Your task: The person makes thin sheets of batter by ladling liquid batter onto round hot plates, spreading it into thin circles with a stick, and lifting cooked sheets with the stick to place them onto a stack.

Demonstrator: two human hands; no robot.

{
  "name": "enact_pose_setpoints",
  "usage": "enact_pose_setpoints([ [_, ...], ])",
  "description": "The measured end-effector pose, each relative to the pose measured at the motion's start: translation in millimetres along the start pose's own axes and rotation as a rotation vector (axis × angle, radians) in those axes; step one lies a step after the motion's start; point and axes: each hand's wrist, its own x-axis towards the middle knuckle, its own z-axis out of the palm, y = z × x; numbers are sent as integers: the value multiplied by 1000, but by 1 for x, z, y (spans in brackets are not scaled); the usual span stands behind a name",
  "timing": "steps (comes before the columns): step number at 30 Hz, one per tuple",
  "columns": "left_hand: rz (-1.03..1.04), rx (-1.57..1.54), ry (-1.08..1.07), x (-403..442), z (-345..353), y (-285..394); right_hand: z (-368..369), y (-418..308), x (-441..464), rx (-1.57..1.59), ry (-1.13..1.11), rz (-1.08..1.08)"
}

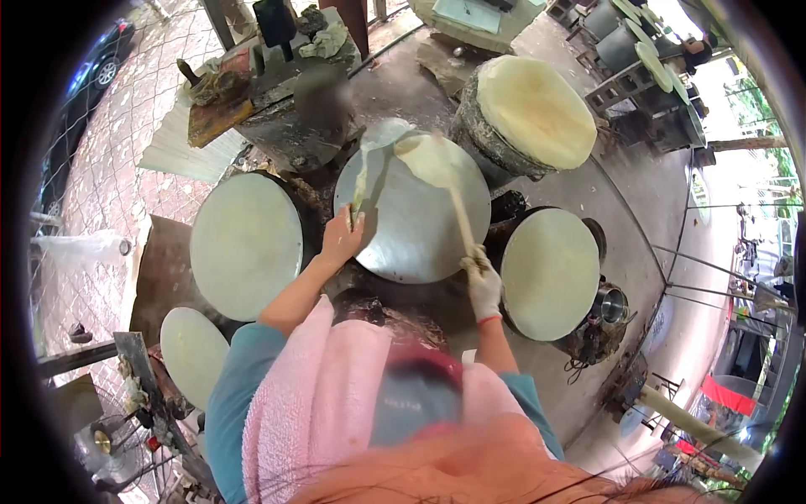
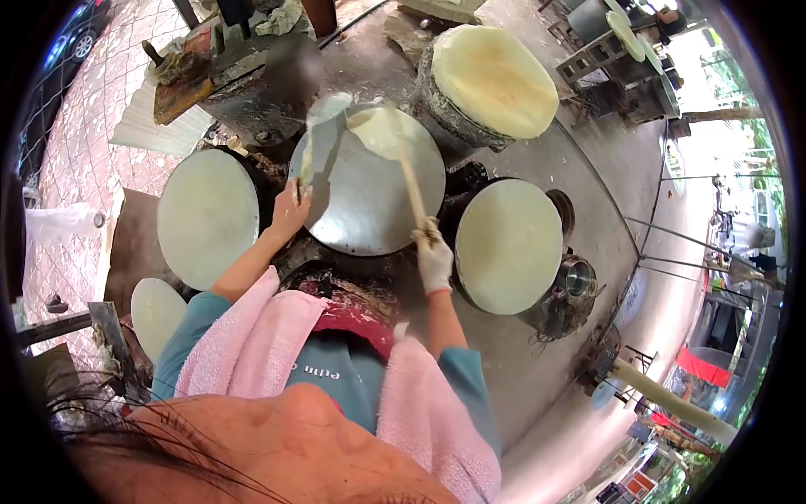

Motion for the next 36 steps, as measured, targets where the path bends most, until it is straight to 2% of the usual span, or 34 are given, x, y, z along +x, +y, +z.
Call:
enact_pose_setpoints([
  [2,-80,-67,27,-5,-21,17,-15,38,13,243,49,71],
  [3,-115,-8,31,-7,-28,23,-9,27,12,219,-76,183],
  [6,68,-72,96,-11,-22,9,14,-38,6,109,-338,540],
  [7,-45,-98,48,-15,-27,14,12,-47,9,66,-390,559],
  [9,25,-43,18,-21,-41,23,-3,-14,23,149,-291,228],
  [10,55,-18,7,-26,-46,24,-11,-21,27,186,-245,64],
  [11,82,62,25,-33,-47,15,-34,-31,30,1,-207,47],
  [12,8,-41,49,-37,-49,21,-46,21,53,82,-101,-12],
  [14,-139,-242,93,-44,-54,38,-47,13,60,94,-253,286],
  [15,65,-1,160,-44,-51,41,-34,-22,53,140,-337,386],
  [16,-89,-169,124,-45,-53,48,-15,-53,42,181,-422,487],
  [17,-244,-340,87,-46,-57,57,-5,-54,43,8,-441,558],
  [18,-394,-512,51,-45,-58,63,-6,-49,45,24,-460,466],
  [19,-320,-428,1,-47,-62,59,-7,-39,49,39,-477,372],
  [22,-459,-618,115,-56,-78,80,-39,-23,79,110,-374,139],
  [23,-439,-640,133,-56,-79,83,-50,-21,90,121,-350,167],
  [24,-423,-661,152,-57,-79,85,-59,-26,97,188,-321,295],
  [26,-392,-696,182,-59,-78,88,-56,-48,96,37,-504,443],
  [28,-500,-765,149,-61,-74,83,-32,-71,84,-80,-676,594],
  [30,-618,-840,156,-64,-75,75,-22,-50,80,-74,-640,450],
  [32,-627,-774,201,-71,-76,70,-34,-58,86,-53,-655,363],
  [33,-622,-739,214,-76,-78,68,-46,-22,110,27,-595,257],
  [34,-620,-705,228,-79,-79,68,-54,-34,121,33,-553,168],
  [35,-630,-687,238,-83,-77,69,-56,-44,130,73,-517,238],
  [36,-640,-667,247,-86,-77,69,-58,-50,138,-31,-576,296],
])
